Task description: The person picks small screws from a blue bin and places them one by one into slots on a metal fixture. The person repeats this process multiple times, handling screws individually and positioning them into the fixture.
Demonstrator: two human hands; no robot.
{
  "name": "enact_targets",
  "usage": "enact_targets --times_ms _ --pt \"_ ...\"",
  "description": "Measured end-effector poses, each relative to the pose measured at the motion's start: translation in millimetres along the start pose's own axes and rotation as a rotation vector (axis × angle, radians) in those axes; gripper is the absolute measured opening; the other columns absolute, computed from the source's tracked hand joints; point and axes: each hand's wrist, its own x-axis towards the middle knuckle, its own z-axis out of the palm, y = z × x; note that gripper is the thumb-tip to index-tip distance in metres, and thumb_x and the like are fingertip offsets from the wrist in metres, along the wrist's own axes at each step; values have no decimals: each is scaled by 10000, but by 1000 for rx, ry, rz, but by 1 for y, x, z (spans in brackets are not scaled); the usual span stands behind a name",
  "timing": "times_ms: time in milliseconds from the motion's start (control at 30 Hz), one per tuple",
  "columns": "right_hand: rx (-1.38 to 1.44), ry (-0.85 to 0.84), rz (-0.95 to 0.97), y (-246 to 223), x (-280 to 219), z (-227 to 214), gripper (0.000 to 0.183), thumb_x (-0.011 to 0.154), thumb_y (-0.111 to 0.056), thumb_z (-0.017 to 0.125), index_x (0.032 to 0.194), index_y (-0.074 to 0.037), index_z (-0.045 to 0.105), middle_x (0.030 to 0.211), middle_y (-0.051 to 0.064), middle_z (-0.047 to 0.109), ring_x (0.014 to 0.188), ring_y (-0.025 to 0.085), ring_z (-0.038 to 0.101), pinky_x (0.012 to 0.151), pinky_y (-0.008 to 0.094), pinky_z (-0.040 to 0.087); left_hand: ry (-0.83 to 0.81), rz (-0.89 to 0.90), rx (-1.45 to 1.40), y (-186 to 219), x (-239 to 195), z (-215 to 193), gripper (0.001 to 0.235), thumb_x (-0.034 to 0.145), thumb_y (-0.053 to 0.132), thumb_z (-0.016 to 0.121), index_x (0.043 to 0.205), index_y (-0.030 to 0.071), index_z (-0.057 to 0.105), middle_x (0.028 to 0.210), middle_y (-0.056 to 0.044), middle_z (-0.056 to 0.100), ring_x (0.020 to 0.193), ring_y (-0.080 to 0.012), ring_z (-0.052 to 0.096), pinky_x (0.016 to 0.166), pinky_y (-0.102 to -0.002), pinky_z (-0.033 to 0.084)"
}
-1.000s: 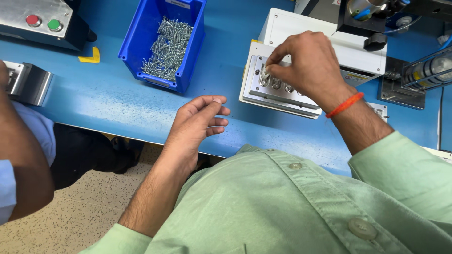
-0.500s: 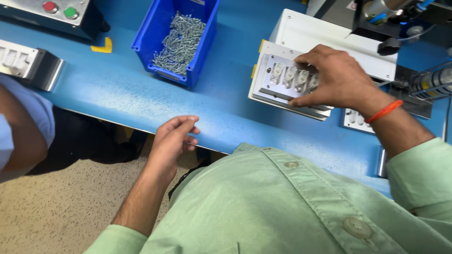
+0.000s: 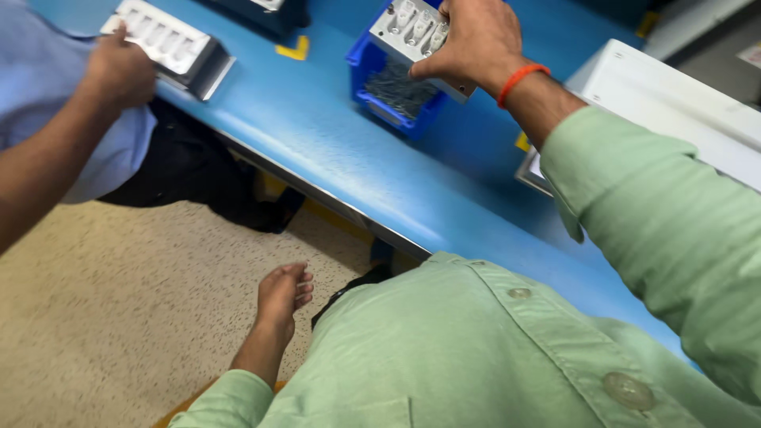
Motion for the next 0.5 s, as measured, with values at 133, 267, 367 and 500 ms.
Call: enact_targets --times_ms 133,267,367,500 --pt "0 109 -164 -5 25 30 803 500 -468 1021 1074 -5 705 931 141 733 837 322 702 667 465 543 70 -62 -17 -44 10 -44 205 961 180 635 1110 41 660 888 -64 689 716 -154 619 654 -300 538" --pt "-87 -8 -98 29 48 48 745 600 -516 985 1095 -24 724 922 168 744 807 343 725 707 454 567 111 -122 7 -80 12 -76 238 980 182 570 1134 40 683 905 -80 698 731 -171 633 673 -319 562" --pt "-50 -220 134 54 76 52 692 724 -558 906 1174 -66 718 936 193 746 802 344 740 702 437 580 98 -150 106 -99 15 -87 255 998 202 583 1137 5 663 921 -103 707 756 -195 646 692 -343 562" --pt "177 -262 158 62 73 34 656 805 -548 859 1199 -50 694 969 198 735 825 324 738 674 415 584 39 -179 212 -107 20 -92 258 990 207 584 1149 27 678 949 -103 728 793 -207 663 725 -362 557"
